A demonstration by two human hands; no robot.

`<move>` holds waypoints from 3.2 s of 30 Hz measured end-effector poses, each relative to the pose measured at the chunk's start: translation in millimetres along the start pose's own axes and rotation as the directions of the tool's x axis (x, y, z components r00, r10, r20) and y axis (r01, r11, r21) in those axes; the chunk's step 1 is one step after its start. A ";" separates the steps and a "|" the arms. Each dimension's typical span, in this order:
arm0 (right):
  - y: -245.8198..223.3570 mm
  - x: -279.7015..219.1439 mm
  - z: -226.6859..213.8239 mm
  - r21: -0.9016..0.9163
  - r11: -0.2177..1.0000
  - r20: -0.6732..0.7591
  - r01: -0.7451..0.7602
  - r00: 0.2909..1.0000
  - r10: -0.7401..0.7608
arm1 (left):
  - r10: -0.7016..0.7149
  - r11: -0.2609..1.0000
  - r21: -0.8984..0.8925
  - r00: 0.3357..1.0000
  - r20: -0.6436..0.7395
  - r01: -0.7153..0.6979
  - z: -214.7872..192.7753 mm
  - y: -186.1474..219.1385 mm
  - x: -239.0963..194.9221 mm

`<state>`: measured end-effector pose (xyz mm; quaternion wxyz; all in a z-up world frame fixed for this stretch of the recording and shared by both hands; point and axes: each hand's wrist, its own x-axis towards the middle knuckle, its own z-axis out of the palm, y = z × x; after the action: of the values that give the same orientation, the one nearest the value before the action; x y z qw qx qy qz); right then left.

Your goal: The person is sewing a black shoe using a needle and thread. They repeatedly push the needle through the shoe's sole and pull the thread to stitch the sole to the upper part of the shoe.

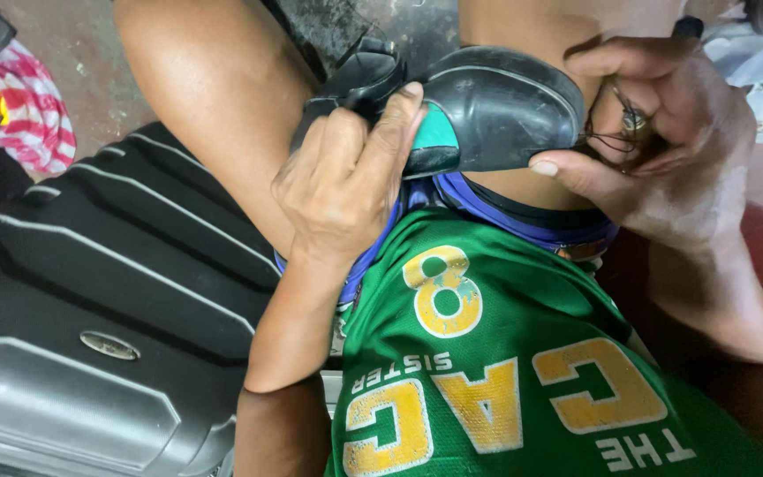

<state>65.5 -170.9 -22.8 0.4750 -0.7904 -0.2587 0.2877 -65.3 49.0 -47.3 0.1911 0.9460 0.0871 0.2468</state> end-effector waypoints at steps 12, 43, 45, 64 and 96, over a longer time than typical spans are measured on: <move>2.7 -0.9 4.3 -0.060 0.995 -0.040 0.080 0.996 -0.082 | -0.344 0.606 -0.661 0.895 0.283 0.442 -3.4 -7.0 -39.4; 6.4 -1.4 6.5 0.021 0.995 -0.006 0.094 0.996 -0.094 | -0.127 0.928 -0.295 0.938 0.322 0.227 -0.4 6.2 -13.9; 5.0 2.3 6.1 -0.008 0.993 0.006 0.117 0.993 -0.117 | -0.146 0.896 -0.355 0.933 0.330 0.266 -1.7 1.5 -14.0; 15.2 -15.6 -53.7 -0.404 0.915 0.404 -0.010 0.895 0.188 | -0.104 0.861 -0.425 0.915 0.390 0.280 7.5 -9.7 -17.0; 12.9 0.9 32.1 0.201 0.959 -0.168 0.200 0.972 -0.167 | -0.218 0.820 -0.421 0.891 0.398 0.389 11.6 -7.6 -23.0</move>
<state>45.4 -156.3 -46.8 0.6007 -0.7259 -0.2619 0.2088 -79.9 46.3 -69.6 0.4733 0.8673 0.1401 0.0638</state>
